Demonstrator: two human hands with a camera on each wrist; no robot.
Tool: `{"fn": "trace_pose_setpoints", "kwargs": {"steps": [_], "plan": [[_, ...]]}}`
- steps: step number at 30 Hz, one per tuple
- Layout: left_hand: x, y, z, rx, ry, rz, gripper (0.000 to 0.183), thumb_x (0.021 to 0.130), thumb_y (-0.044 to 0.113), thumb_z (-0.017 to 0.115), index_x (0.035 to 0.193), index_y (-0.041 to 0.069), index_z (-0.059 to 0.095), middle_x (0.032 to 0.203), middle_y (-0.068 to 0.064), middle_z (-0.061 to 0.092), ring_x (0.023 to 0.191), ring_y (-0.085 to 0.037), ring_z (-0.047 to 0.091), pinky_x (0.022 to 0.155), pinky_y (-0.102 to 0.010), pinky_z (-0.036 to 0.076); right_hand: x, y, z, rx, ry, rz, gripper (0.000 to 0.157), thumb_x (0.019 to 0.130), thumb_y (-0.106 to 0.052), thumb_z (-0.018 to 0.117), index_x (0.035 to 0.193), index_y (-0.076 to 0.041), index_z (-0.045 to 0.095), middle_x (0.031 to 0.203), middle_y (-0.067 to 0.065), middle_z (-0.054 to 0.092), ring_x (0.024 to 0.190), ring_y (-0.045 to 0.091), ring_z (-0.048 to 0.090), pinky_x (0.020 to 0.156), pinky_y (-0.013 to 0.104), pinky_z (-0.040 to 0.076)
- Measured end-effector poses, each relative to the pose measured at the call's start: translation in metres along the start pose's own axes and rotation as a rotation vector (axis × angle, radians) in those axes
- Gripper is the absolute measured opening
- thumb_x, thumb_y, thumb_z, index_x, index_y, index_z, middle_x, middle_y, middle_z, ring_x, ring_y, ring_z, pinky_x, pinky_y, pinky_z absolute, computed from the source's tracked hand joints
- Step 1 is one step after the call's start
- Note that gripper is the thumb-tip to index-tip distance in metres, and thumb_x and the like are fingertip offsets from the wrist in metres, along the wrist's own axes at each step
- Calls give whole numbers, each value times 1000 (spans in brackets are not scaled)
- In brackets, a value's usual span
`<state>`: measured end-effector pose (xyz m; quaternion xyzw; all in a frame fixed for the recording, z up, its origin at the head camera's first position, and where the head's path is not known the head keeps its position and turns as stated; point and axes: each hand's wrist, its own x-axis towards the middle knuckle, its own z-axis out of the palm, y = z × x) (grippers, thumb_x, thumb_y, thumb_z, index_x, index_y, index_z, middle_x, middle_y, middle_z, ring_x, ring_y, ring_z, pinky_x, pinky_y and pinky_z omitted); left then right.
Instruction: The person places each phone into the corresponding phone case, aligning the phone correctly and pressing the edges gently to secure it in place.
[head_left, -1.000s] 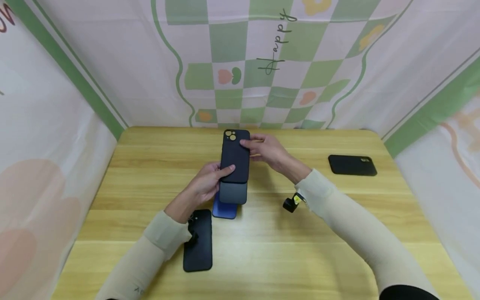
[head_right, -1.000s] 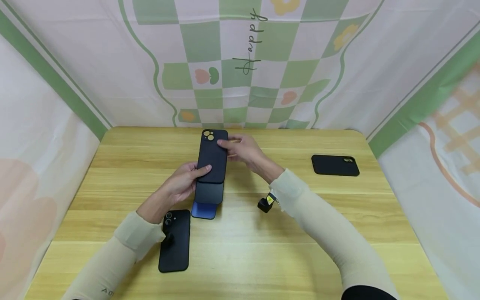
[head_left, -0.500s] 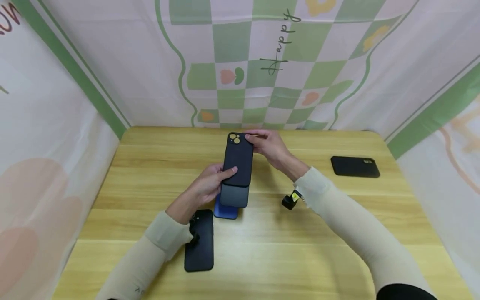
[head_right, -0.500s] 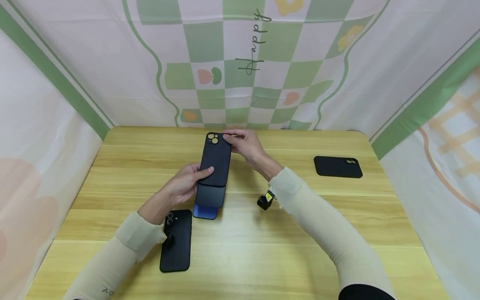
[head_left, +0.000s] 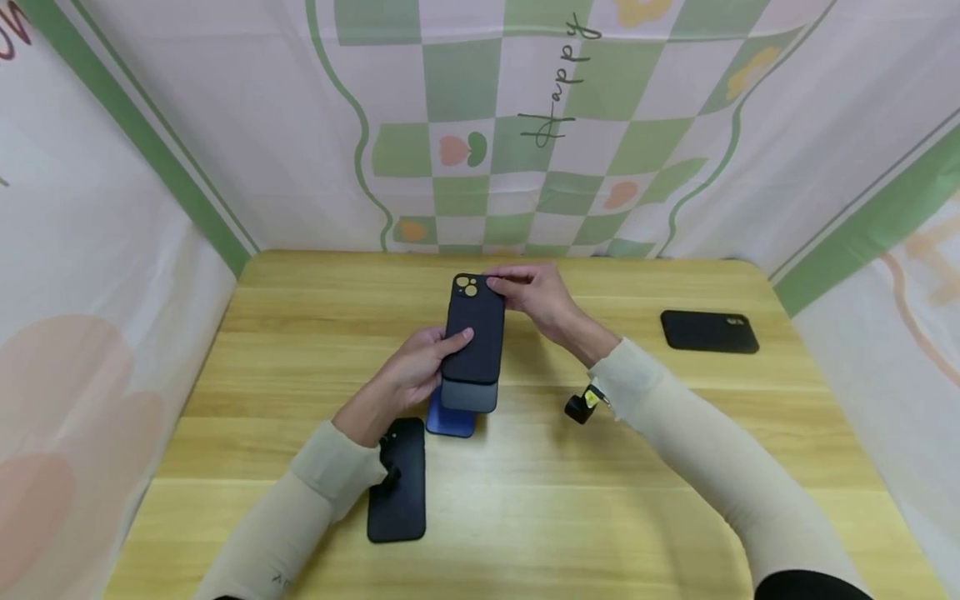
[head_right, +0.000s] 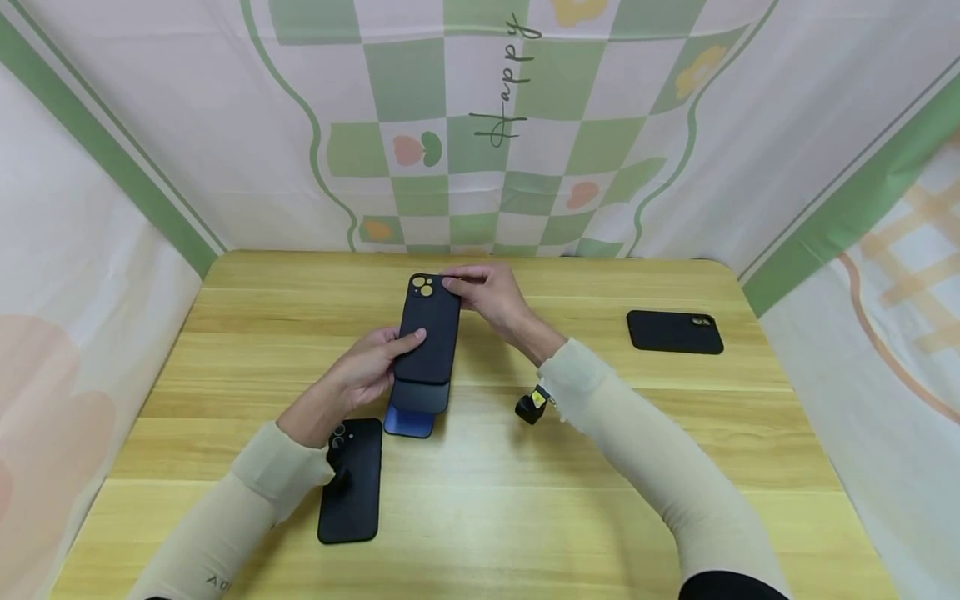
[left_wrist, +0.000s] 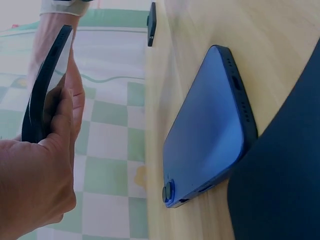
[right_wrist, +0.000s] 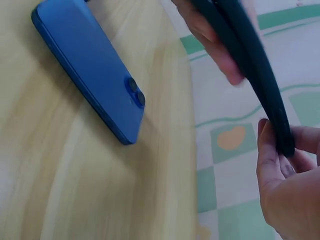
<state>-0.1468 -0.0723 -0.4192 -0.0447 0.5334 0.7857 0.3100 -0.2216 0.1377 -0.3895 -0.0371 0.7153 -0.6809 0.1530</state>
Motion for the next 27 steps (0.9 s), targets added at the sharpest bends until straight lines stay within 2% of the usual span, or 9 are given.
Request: {"fn": "trace_pose_setpoints", "kwargs": {"steps": [6,15,27], "plan": [[-1,2,-1,-9,-9,4,44,115,18,49,152,-6,47,147,-24,59,137,-32,60,110,-41,53,-3,1,3,-38,-3,-24,28,104,-5,68,130,5,72,129,23,72,92,15,78,84,31,65],[-1,2,-5,-23,13,1,44,115,20,48,151,-4,48,142,-23,62,130,-31,65,103,-42,58,-8,6,10,-89,-62,-21,26,102,-3,69,126,8,73,121,25,74,95,20,79,87,34,64],[-1,2,-7,-15,7,10,45,115,19,48,153,-5,46,146,-23,60,133,-31,62,104,-42,57,-12,9,11,-114,-82,1,27,102,-3,69,127,7,73,125,25,73,101,21,78,87,32,64]]}}
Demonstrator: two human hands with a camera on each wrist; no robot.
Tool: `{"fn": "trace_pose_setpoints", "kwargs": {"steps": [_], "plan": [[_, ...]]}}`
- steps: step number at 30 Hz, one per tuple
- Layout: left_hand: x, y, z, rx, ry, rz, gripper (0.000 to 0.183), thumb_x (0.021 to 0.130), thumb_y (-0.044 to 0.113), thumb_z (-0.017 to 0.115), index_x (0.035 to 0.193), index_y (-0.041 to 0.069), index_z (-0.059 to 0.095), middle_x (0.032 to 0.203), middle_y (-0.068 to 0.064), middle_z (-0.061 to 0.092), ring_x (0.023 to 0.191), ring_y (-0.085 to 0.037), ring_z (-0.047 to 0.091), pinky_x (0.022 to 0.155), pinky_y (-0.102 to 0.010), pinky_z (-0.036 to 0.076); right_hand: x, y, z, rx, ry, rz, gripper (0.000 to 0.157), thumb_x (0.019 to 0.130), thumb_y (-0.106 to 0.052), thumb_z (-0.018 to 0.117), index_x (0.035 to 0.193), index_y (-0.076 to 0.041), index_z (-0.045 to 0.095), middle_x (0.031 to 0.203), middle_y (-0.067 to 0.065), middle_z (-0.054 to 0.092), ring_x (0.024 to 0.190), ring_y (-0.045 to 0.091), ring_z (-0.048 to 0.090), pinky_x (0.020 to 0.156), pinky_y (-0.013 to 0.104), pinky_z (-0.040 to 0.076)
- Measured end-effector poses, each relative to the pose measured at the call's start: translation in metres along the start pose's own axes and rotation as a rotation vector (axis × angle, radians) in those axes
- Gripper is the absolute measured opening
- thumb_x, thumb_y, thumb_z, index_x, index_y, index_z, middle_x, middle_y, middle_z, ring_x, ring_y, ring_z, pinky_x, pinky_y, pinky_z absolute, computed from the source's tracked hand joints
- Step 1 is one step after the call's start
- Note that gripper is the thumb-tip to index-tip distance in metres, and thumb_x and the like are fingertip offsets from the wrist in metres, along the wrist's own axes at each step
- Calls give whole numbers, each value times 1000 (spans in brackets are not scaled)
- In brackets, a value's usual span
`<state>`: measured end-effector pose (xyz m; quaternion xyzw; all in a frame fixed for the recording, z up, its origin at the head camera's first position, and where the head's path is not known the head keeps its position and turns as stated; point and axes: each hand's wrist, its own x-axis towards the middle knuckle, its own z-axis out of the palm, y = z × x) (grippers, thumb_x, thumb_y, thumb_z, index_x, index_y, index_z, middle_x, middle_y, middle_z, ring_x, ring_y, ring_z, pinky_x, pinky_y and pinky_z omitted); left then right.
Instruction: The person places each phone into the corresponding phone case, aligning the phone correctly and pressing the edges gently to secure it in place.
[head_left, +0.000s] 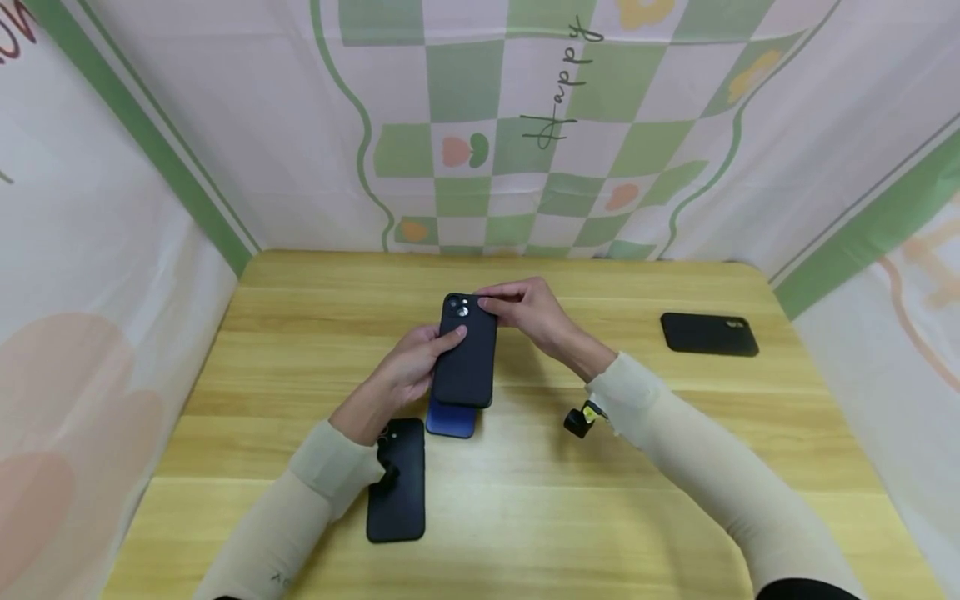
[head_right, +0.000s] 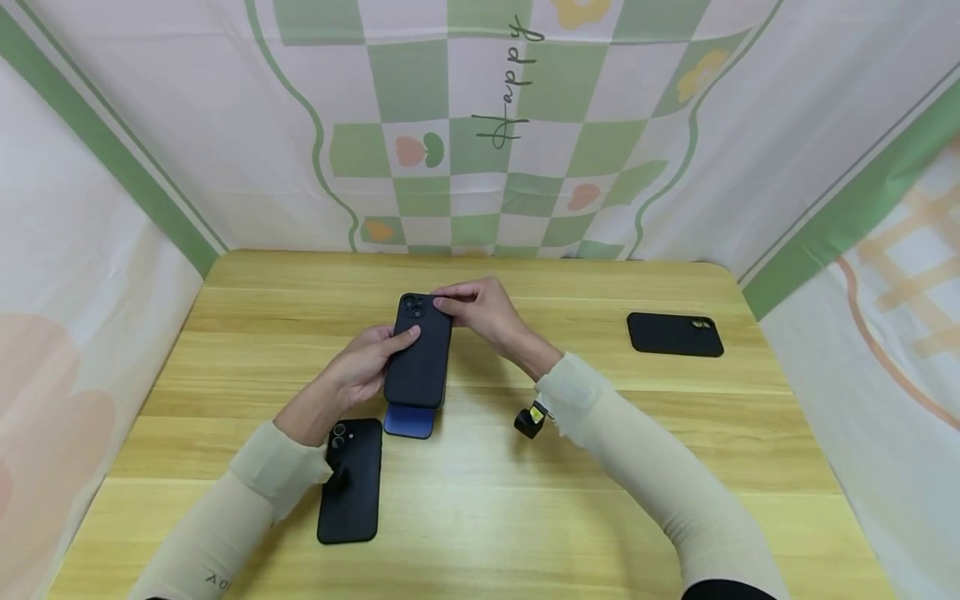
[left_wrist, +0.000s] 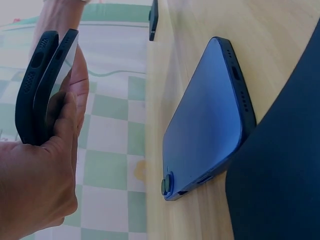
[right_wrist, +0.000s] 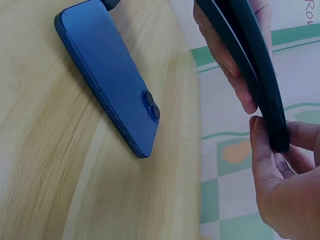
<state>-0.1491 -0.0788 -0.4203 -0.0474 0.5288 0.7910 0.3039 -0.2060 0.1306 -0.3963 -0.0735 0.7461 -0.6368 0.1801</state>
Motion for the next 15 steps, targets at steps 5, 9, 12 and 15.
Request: {"fn": "trace_pose_setpoints", "kwargs": {"steps": [5,9,12,15], "plan": [[-1,0,0,17,-9,11,44,115,18,48,152,-6,47,145,-23,61,130,-30,64,103,-41,59,-1,0,0,3,-5,-5,27,102,-3,69,127,7,72,124,25,73,101,22,78,88,33,64],[-2,0,0,39,-6,19,43,114,16,49,151,-6,48,141,-23,64,124,-28,68,98,-39,61,-2,0,-1,28,-12,20,28,102,-3,69,128,7,72,124,25,74,97,20,78,87,33,64],[-2,0,1,46,9,19,41,114,16,51,149,-5,50,138,-22,66,119,-26,71,96,-39,62,-2,-1,-3,47,-20,56,29,102,-4,69,128,9,71,120,22,75,91,18,78,84,33,65],[-1,0,2,58,25,18,39,113,16,53,147,-3,53,135,-21,68,116,-25,72,94,-38,63,-1,-3,-5,62,-25,88,30,101,-4,71,128,12,70,113,19,78,86,18,78,82,33,65]]}}
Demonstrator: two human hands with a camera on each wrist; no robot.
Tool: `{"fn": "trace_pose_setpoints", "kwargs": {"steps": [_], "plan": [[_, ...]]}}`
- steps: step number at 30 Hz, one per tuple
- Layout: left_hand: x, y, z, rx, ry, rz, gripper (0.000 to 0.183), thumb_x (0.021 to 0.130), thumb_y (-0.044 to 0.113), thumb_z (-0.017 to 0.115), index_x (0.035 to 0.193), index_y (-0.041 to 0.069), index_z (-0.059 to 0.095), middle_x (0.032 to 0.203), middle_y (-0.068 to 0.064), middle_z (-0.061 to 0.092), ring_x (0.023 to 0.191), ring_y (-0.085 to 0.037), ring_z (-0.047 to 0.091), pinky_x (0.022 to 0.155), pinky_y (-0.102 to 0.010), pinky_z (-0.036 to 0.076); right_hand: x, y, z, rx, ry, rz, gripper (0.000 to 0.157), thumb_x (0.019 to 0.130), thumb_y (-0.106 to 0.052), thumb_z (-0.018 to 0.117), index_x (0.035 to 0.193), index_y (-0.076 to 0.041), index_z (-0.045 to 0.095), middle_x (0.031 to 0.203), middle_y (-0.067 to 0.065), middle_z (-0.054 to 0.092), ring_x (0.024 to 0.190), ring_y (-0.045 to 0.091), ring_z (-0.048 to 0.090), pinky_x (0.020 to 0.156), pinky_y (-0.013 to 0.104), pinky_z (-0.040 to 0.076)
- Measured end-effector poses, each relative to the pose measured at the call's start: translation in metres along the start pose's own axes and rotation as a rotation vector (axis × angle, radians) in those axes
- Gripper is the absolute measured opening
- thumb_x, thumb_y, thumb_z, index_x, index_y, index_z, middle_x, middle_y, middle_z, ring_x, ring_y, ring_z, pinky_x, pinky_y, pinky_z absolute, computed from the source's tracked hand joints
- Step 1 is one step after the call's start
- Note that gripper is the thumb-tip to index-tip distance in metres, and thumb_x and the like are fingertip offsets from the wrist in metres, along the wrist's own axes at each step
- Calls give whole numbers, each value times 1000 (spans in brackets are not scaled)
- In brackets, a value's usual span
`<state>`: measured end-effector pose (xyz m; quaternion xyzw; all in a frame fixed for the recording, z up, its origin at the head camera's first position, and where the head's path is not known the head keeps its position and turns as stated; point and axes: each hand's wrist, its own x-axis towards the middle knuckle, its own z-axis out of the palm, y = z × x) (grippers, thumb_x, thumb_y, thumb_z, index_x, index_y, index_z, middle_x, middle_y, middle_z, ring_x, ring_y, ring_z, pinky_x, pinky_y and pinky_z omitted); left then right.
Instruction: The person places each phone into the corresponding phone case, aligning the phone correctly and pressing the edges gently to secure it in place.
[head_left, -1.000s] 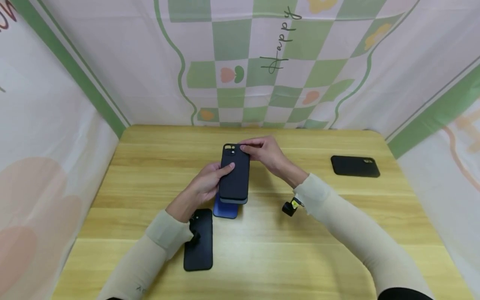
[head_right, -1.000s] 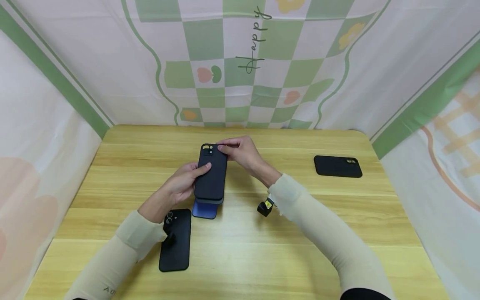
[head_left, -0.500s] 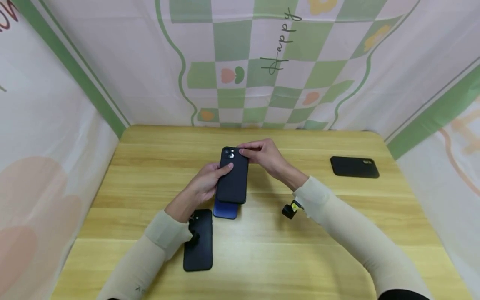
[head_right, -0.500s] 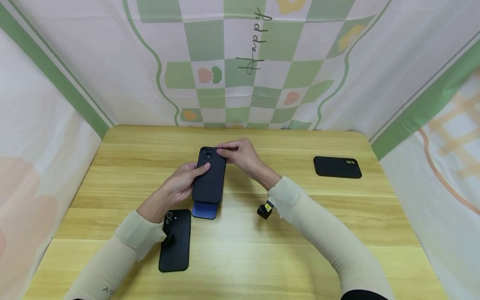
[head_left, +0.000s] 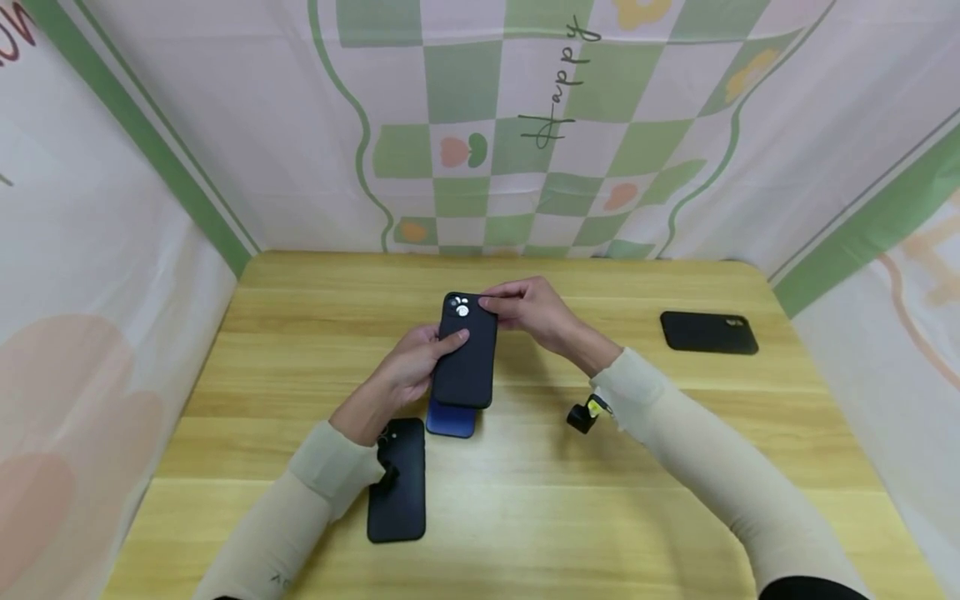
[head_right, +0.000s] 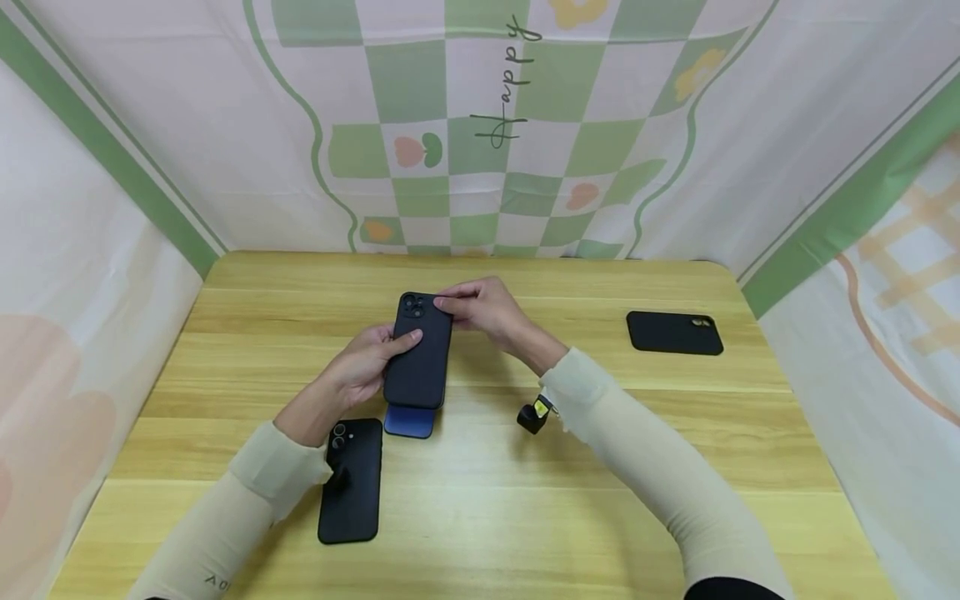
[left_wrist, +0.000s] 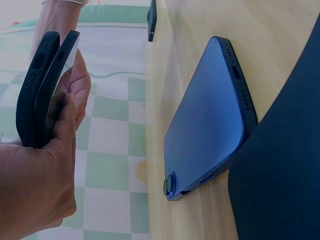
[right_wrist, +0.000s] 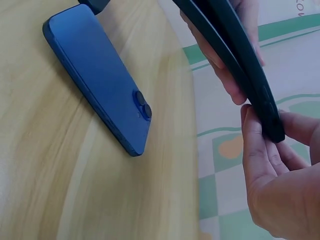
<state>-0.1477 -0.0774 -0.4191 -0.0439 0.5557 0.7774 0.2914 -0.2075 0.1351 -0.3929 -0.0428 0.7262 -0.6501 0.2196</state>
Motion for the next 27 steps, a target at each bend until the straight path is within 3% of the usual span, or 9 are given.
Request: {"fn": "trace_pose_setpoints", "kwargs": {"steps": [13,21,27], "plan": [[-2,2,3,40,0,-4,39,112,12,56,148,-2,53,136,-22,68,122,-31,70,96,-41,62,0,-9,-5,-55,-16,49,29,99,-3,73,125,11,70,103,11,80,82,17,77,80,34,66],[-4,2,3,33,-23,4,37,112,11,55,147,-2,55,134,-21,68,120,-30,71,95,-41,62,3,-24,-4,-198,-114,12,28,104,-12,69,127,4,72,118,18,75,97,23,76,88,38,64],[-4,0,8,78,-76,31,35,111,7,55,143,-7,56,125,-19,72,110,-26,74,92,-40,63,6,-36,1,-380,-158,-24,25,104,-25,71,121,-8,80,124,8,75,113,23,69,95,39,58]]}}
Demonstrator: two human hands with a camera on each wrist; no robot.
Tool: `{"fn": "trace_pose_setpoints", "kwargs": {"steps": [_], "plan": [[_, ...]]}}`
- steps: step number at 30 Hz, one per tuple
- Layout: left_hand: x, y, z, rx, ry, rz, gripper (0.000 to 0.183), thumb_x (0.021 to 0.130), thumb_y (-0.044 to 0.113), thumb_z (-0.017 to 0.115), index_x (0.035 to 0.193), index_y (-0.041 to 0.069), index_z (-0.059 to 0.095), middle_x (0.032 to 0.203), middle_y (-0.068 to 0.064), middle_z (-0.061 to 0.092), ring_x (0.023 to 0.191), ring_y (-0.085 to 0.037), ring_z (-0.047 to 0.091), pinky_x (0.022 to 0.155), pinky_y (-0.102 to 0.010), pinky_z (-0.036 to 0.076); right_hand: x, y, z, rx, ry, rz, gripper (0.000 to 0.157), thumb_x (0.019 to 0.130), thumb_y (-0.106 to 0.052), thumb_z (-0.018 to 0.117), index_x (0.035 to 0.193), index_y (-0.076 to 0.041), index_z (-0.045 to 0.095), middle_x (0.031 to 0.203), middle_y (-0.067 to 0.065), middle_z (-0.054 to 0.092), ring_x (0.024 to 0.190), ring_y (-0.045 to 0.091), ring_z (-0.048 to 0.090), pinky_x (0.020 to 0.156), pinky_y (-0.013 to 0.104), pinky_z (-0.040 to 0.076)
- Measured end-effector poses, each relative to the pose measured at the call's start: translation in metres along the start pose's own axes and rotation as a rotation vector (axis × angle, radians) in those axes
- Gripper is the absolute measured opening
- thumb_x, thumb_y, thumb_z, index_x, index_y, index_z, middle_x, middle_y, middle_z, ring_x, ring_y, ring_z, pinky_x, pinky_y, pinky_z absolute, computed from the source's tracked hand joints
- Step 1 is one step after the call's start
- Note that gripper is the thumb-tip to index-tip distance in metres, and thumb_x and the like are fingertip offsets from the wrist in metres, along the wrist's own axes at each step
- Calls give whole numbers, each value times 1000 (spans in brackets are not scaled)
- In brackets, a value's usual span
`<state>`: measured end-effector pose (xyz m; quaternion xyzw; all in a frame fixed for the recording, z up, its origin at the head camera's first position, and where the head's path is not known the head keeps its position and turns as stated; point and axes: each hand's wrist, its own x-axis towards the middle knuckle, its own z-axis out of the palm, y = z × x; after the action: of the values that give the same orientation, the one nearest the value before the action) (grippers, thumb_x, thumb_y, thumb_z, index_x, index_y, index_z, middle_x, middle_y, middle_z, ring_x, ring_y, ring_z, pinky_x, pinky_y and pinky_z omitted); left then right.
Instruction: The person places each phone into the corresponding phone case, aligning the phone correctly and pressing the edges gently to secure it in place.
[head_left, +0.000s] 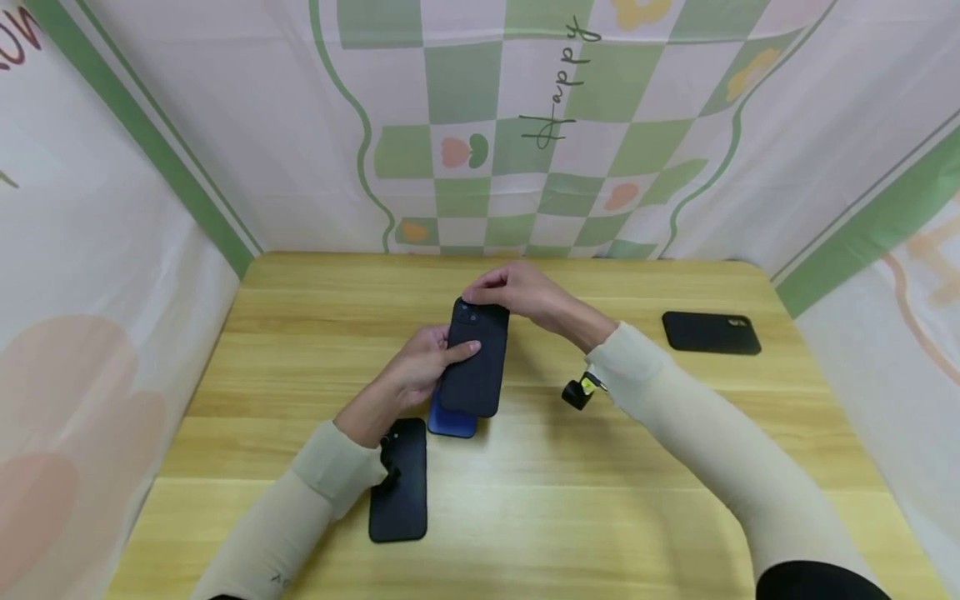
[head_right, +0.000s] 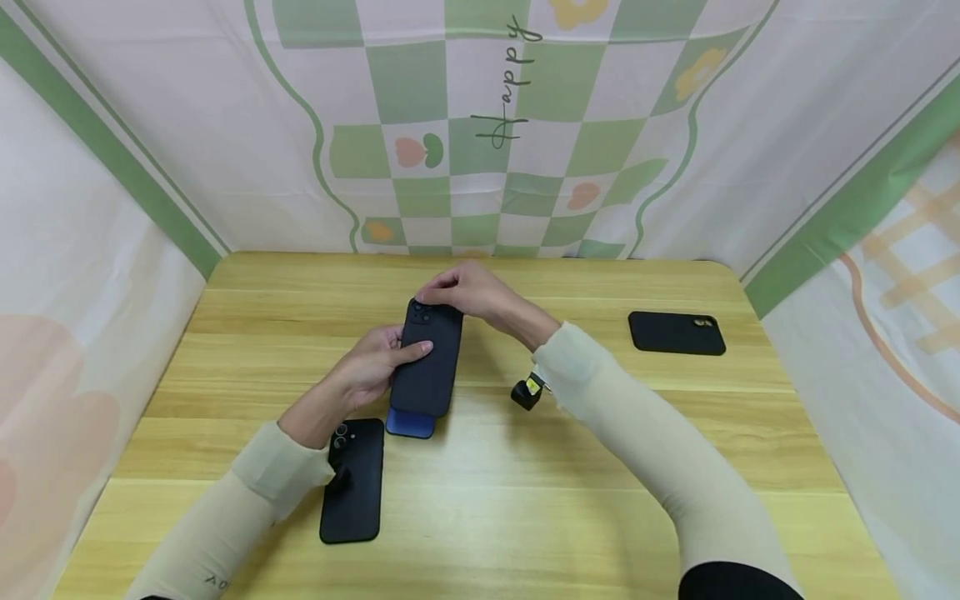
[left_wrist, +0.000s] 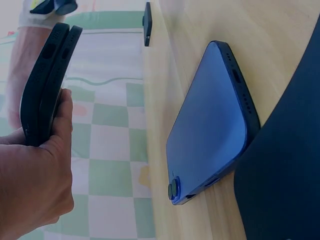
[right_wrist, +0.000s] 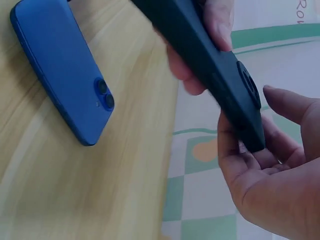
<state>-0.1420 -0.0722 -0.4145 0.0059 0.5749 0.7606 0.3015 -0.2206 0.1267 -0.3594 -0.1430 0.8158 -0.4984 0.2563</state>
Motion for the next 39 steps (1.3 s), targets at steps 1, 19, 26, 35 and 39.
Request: {"fn": "trace_pose_setpoints", "kwargs": {"steps": [1,19,26,35,39], "plan": [[0,0,0,5,-4,2,35,111,6,55,143,-7,56,124,-19,73,108,-26,75,92,-39,63,1,-2,1,-29,-6,-6,25,104,-26,71,120,-9,81,124,7,75,114,23,68,95,39,57],[-2,-3,3,38,-7,-11,35,109,3,58,142,-7,56,120,-19,73,106,-28,76,91,-42,64,5,-15,7,-135,-115,36,22,109,-14,60,113,-1,77,109,12,72,93,22,64,79,32,52],[-2,-2,2,24,-1,7,36,110,7,56,144,-5,54,129,-21,70,113,-30,73,96,-42,62,5,-13,11,-118,-42,15,25,110,-20,61,118,-3,78,121,12,72,106,24,64,84,34,52],[-3,2,-1,-15,39,9,38,111,10,55,147,-2,53,133,-21,69,116,-28,72,95,-40,62,4,-5,8,-97,45,5,25,107,-24,66,120,-5,79,124,11,73,109,24,67,88,35,56],[-4,5,-5,-29,94,21,38,111,12,56,147,0,53,135,-20,69,120,-28,71,96,-39,62,3,0,7,-30,84,22,24,106,-22,69,117,-3,78,119,11,72,99,23,69,88,40,62]]}}
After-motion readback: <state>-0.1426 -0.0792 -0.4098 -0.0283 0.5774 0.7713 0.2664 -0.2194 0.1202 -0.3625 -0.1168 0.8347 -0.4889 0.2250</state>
